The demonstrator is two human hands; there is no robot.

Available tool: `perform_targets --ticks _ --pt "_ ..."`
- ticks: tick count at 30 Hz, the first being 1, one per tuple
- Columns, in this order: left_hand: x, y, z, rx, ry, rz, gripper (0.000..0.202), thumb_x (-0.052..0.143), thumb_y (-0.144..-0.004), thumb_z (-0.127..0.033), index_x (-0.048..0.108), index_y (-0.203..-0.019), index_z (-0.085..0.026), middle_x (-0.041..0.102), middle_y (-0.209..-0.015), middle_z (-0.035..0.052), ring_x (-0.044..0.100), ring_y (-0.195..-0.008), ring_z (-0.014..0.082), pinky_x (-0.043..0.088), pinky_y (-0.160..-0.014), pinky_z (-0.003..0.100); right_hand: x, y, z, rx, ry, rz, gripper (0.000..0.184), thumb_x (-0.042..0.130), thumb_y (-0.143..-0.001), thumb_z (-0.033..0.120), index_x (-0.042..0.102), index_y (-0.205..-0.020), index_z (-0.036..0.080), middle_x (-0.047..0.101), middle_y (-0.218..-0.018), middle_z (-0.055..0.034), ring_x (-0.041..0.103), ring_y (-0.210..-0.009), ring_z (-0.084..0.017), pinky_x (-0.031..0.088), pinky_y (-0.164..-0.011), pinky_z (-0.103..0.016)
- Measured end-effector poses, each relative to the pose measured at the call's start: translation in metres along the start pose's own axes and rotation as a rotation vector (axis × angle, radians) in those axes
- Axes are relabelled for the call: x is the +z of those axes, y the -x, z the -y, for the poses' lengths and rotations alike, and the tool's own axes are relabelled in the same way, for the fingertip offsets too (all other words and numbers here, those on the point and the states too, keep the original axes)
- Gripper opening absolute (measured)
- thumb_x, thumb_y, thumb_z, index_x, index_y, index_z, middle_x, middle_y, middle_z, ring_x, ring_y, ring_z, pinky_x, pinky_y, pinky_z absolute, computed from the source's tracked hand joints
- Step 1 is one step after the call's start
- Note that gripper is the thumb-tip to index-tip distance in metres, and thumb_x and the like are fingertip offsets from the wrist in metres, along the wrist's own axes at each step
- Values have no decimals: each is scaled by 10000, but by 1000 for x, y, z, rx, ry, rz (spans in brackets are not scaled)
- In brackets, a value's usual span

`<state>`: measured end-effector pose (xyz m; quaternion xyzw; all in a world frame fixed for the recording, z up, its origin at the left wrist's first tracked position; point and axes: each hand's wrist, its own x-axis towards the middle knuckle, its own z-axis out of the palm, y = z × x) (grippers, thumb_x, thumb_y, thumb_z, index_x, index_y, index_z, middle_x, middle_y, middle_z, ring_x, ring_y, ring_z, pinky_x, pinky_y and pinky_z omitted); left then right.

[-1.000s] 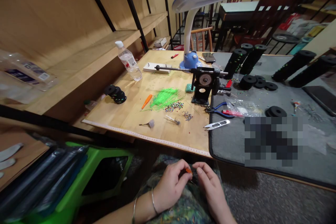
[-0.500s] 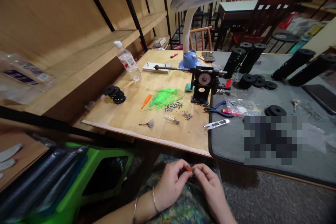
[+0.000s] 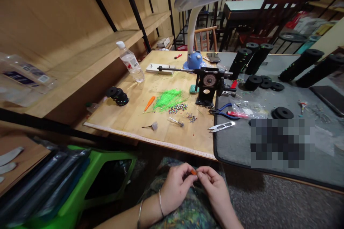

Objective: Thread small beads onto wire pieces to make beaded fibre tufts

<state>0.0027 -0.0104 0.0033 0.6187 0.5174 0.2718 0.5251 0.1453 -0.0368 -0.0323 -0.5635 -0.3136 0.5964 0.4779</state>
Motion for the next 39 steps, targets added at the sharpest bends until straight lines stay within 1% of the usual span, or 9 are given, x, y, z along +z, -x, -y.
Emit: perform_targets --ticks 4,8,12,15,18,24,28,32,39 --pt "1 0 1 -9 59 -2 146 546 -832 -234 624 -742 -150 582 -585 -5 540 -549 122 413 -545 206 -1 4 2 -109 181 -69 392 701 -698 538 703 -719 147 550 -528 15 431 -474 -121 347 -467 -229" --pt "3 1 3 -30 79 -7 142 563 -821 -237 617 -726 -146 596 -583 3 556 -544 125 424 -540 208 -1 9 0 -224 360 -72 322 634 -782 472 690 -703 165 511 -500 22 415 -456 -124 320 -461 -234" --pt "5 1 4 -58 118 -11 128 574 -808 -227 591 -708 -150 597 -578 1 569 -540 127 436 -540 212 0 10 0 -287 419 -82 263 614 -807 405 642 -676 179 480 -496 37 403 -446 -116 294 -462 -233" --pt "7 0 4 -61 168 0 121 572 -808 -225 574 -712 -152 594 -603 2 576 -558 130 443 -550 216 2 8 2 -235 324 -87 279 626 -786 436 613 -674 181 423 -491 56 375 -454 -115 278 -459 -229" --pt "6 -1 4 -54 181 24 102 557 -817 -221 567 -743 -152 584 -628 0 574 -579 130 445 -570 221 2 4 4 -109 117 -67 342 649 -749 507 571 -670 183 414 -526 59 354 -479 -112 281 -459 -219" --pt "3 -1 2 -26 85 44 64 601 -759 -175 556 -801 -159 584 -716 5 525 -641 127 427 -611 222 1 1 2 108 -156 -69 441 709 -665 595 536 -692 190 290 -481 110 181 -427 -72 148 -409 -201" --pt "0 0 0 4 4 54 76 600 -755 -158 560 -818 -171 602 -750 9 536 -680 143 420 -646 236 0 2 -1 118 -171 -69 456 717 -656 604 545 -710 185 318 -500 102 189 -433 -69 153 -412 -199" --pt "-3 0 0 61 -72 19 39 550 -819 -177 564 -782 -183 620 -733 16 561 -737 165 418 -701 254 -1 2 0 98 -106 -75 430 703 -673 596 560 -700 192 300 -473 107 175 -417 -71 155 -396 -208" --pt "-1 -3 5 -3 154 54 122 429 -901 -242 529 -899 -172 601 -696 13 585 -700 157 452 -697 266 -1 2 2 33 -9 -45 405 667 -716 572 580 -700 177 399 -529 71 278 -467 -94 235 -438 -211"
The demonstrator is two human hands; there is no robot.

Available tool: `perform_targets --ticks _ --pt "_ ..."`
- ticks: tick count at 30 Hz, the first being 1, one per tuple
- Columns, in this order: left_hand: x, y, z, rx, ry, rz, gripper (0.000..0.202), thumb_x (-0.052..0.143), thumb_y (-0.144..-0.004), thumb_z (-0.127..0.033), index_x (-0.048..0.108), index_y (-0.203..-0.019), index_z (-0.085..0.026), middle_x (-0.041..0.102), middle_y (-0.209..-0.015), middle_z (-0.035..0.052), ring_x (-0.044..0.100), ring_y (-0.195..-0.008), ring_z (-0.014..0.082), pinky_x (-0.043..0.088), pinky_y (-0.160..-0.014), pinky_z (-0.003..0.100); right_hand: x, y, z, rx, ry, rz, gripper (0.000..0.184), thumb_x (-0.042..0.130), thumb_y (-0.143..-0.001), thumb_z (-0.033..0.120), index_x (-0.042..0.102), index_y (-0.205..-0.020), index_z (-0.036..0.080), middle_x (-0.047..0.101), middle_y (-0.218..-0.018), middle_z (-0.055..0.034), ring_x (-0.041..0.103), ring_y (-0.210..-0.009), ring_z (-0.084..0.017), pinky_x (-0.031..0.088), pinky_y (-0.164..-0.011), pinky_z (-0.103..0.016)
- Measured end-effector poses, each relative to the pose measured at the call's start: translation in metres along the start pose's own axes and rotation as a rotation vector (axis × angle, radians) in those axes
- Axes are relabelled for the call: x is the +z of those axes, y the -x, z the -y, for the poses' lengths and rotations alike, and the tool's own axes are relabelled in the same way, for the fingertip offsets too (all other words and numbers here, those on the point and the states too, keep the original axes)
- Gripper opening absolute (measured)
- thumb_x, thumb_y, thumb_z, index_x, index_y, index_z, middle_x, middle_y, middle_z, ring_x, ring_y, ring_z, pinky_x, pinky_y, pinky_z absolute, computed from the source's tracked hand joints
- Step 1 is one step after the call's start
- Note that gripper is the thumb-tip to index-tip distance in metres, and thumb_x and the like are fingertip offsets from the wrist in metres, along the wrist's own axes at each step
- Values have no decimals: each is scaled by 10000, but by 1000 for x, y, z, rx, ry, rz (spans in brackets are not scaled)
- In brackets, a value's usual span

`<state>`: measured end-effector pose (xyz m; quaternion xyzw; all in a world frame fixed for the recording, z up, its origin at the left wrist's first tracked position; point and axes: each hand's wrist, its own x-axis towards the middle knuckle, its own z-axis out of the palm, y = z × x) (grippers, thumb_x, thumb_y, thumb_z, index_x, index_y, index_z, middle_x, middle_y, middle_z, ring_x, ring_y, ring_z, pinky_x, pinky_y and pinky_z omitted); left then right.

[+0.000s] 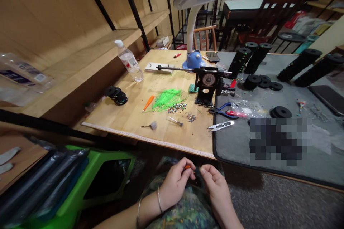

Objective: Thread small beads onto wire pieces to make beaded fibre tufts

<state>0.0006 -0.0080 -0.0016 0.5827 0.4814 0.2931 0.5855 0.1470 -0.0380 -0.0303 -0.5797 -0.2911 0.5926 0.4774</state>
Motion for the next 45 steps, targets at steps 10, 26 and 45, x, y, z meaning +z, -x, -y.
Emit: perform_targets --ticks 10,26,45 --pt "-5 3 -7 115 -271 79 149 386 -913 -214 532 -894 -191 569 -808 31 532 -762 168 418 -711 272 -5 -1 0 -40 138 32 341 646 -725 496 590 -662 165 384 -529 67 294 -493 -101 252 -459 -214" --pt "-5 0 -4 231 -536 72 140 427 -780 -70 477 -788 -201 556 -768 26 535 -763 188 410 -866 345 1 4 8 -65 183 44 355 638 -735 512 557 -655 175 317 -499 90 251 -448 -86 205 -434 -211" --pt "-5 -2 -2 278 -511 -16 138 499 -846 -176 634 -873 -192 653 -723 26 567 -706 183 400 -779 348 0 2 3 -104 233 134 284 553 -817 446 566 -806 163 341 -530 87 286 -486 -104 232 -474 -219"
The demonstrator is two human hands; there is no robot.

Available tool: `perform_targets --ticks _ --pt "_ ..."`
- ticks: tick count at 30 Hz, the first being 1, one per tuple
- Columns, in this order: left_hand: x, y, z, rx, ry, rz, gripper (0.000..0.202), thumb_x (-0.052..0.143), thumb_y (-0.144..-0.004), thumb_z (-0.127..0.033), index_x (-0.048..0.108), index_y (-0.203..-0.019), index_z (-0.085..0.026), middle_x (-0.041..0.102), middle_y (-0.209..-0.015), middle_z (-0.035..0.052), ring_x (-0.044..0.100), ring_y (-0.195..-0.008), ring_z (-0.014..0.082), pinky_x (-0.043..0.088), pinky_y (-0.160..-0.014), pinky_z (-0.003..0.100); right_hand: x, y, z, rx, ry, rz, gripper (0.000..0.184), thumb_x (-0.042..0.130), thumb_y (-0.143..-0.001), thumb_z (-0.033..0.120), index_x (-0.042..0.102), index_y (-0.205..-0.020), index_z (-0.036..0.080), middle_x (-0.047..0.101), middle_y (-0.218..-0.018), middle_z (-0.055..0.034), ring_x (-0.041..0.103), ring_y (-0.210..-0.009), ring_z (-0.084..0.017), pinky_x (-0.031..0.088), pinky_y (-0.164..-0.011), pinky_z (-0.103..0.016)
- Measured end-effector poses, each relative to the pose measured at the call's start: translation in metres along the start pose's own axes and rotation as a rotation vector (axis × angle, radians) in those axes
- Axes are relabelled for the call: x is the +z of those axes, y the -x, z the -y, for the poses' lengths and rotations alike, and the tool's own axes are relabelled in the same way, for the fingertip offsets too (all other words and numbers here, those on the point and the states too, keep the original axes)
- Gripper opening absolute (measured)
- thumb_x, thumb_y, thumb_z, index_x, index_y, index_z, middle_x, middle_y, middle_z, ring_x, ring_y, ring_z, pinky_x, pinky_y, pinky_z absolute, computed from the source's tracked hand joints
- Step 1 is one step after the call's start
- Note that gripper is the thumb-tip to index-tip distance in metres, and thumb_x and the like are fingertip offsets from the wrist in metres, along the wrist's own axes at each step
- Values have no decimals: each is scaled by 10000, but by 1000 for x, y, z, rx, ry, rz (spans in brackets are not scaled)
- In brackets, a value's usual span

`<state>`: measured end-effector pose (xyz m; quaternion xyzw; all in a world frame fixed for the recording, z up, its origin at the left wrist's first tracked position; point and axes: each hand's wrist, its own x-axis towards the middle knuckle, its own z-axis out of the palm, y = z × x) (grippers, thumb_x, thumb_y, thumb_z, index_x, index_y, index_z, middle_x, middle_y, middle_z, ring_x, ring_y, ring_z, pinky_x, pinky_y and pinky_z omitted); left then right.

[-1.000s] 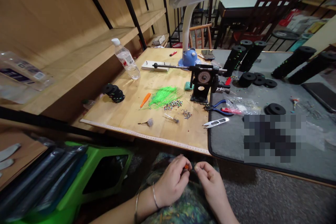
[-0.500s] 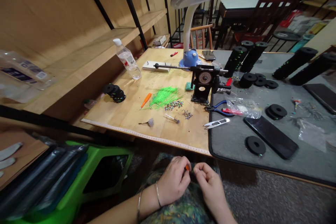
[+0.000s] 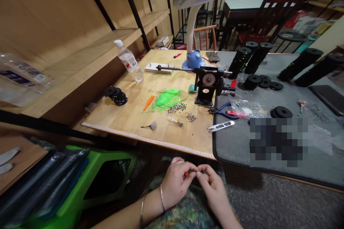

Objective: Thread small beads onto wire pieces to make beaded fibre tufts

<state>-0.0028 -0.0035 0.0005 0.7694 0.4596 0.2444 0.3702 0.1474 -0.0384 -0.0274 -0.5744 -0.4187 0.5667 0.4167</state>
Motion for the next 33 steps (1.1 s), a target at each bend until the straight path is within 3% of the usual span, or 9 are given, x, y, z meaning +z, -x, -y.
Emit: perform_targets --ticks 3,7,16,22,25,29,33 --pt "-7 1 -2 -75 68 14 206 526 -825 -167 604 -1016 -179 658 -880 62 579 -845 207 429 -782 328 -2 -1 -3 -13 81 39 219 546 -804 364 556 -709 167 335 -541 77 283 -497 -104 226 -482 -227" --pt "-13 0 -2 -129 149 30 140 458 -881 -192 595 -908 -178 642 -851 52 585 -821 192 439 -756 301 -3 0 -4 -21 128 35 150 524 -758 273 511 -637 185 348 -546 68 299 -503 -107 241 -490 -230" --pt "-24 -3 5 -114 56 -165 178 410 -925 -239 581 -897 -196 629 -798 51 561 -840 212 414 -773 320 -10 6 -3 -70 99 -108 172 507 -751 298 457 -616 204 384 -575 50 360 -548 -132 287 -520 -235" --pt "-34 1 12 -244 259 -103 221 384 -944 -319 567 -943 -196 570 -689 6 532 -697 169 403 -683 279 -12 11 0 -46 -7 -173 253 533 -810 401 496 -661 200 373 -581 56 346 -527 -128 299 -486 -221" --pt "-35 0 6 -321 387 -19 208 462 -904 -347 584 -921 -179 561 -730 5 510 -687 151 400 -663 263 -12 14 2 -92 -3 -177 244 555 -822 391 524 -682 195 408 -597 47 386 -541 -134 330 -497 -218" --pt "-27 -8 -7 -372 547 136 205 611 -792 -323 630 -890 -144 594 -763 17 517 -722 151 408 -688 259 -9 18 3 -196 121 -151 235 531 -855 361 549 -699 186 465 -615 28 442 -567 -144 362 -529 -220" --pt "-16 -16 -14 -354 582 126 176 623 -767 -305 642 -759 -130 600 -697 17 515 -678 145 403 -652 251 -7 17 4 -267 191 -144 236 537 -858 346 555 -689 182 490 -604 23 460 -553 -139 371 -522 -216"
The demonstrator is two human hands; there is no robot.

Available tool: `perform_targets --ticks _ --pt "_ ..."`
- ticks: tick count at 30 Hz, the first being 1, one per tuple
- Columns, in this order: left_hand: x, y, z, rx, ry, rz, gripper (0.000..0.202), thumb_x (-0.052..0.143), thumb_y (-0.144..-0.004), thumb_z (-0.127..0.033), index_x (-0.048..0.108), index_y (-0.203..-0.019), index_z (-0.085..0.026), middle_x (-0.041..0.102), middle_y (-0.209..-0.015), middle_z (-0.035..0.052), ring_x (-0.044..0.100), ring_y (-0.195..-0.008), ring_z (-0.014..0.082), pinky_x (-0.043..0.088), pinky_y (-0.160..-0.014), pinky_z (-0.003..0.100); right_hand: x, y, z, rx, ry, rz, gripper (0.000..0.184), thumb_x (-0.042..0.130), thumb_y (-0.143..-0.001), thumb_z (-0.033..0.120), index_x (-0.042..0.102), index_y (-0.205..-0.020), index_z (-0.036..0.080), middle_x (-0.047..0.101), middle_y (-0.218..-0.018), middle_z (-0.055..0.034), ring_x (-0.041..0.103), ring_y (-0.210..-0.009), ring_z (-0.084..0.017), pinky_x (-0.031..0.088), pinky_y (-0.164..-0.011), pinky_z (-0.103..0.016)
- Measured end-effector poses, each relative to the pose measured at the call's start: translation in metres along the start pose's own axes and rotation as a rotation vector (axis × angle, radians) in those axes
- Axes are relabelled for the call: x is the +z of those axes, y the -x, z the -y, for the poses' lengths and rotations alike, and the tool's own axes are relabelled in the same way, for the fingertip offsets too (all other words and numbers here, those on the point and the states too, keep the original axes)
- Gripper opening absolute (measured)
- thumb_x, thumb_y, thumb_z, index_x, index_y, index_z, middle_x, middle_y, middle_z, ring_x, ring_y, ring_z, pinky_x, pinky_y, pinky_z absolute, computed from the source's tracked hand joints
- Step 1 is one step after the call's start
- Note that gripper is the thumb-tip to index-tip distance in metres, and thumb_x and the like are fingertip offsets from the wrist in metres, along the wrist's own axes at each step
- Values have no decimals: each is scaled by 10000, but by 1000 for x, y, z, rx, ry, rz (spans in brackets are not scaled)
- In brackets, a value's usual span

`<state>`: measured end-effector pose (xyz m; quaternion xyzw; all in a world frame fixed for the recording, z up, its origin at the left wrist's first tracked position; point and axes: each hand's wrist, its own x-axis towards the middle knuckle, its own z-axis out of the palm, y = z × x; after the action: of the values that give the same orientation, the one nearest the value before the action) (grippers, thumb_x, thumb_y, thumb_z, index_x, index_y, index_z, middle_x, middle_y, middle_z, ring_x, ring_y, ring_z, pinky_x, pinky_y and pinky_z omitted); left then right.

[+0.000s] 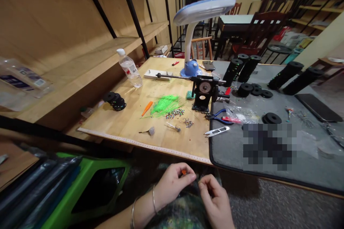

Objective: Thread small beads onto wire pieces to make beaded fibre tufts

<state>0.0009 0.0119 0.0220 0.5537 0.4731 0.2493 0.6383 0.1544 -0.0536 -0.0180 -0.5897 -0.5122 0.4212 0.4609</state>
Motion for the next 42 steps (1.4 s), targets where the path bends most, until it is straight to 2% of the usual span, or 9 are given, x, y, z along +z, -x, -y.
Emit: perform_targets --ticks 3,8,13,18,23,28,31,35,42 --pt "1 -1 -2 39 -99 -51 184 590 -797 -295 635 -708 -140 596 -645 11 510 -630 142 390 -613 249 -4 -3 5 23 -33 59 217 553 -866 354 606 -757 174 556 -621 5 513 -567 -150 401 -540 -221" --pt "-1 6 -11 232 -487 -115 167 554 -834 -263 649 -725 -179 643 -684 36 541 -703 191 376 -647 289 -11 -12 16 100 -189 181 351 554 -886 373 560 -1188 193 672 -971 -100 628 -846 -233 491 -695 -284" --pt "1 6 -21 428 -666 -110 141 509 -852 -195 591 -738 -190 628 -677 23 539 -674 181 368 -706 325 -8 -21 20 51 -112 241 227 529 -905 374 610 -954 168 614 -672 -15 569 -617 -170 445 -602 -247" --pt "-1 -9 -34 552 -826 -66 138 452 -884 -183 557 -794 -190 626 -734 32 551 -716 189 362 -770 356 -8 -23 14 65 -99 131 317 572 -860 451 594 -727 164 494 -602 29 427 -550 -121 348 -515 -214" --pt "-5 -52 -50 656 -1070 -184 147 415 -903 -190 560 -881 -181 627 -821 66 538 -825 227 348 -885 425 -11 -23 7 241 -313 -7 458 640 -735 628 545 -678 183 348 -510 83 304 -446 -84 248 -418 -195" --pt "1 -94 -56 644 -1203 -192 117 496 -885 -248 566 -947 -177 646 -891 83 567 -905 253 308 -984 492 -10 -20 -10 323 -393 21 504 654 -695 678 550 -700 184 325 -469 100 273 -409 -65 213 -402 -182" --pt "3 -101 -63 661 -1153 -183 321 543 -872 -371 522 -1125 -174 653 -1061 112 582 -978 272 262 -1033 534 -7 -19 -23 359 -443 56 518 658 -676 695 532 -701 193 300 -452 116 235 -380 -50 177 -390 -176" --pt "-15 -88 -85 749 -1047 -211 433 466 -915 -351 397 -1318 -206 587 -1262 112 547 -1103 256 210 -1085 522 -3 -19 -32 387 -484 83 523 670 -659 697 521 -683 196 259 -442 126 210 -374 -47 147 -387 -179" --pt "-66 -76 -77 628 -1365 -217 396 531 -716 -55 584 -1095 -160 643 -936 114 495 -993 292 371 -945 458 6 -20 -29 409 -501 67 534 677 -643 698 515 -682 191 246 -462 126 182 -388 -41 114 -398 -178"
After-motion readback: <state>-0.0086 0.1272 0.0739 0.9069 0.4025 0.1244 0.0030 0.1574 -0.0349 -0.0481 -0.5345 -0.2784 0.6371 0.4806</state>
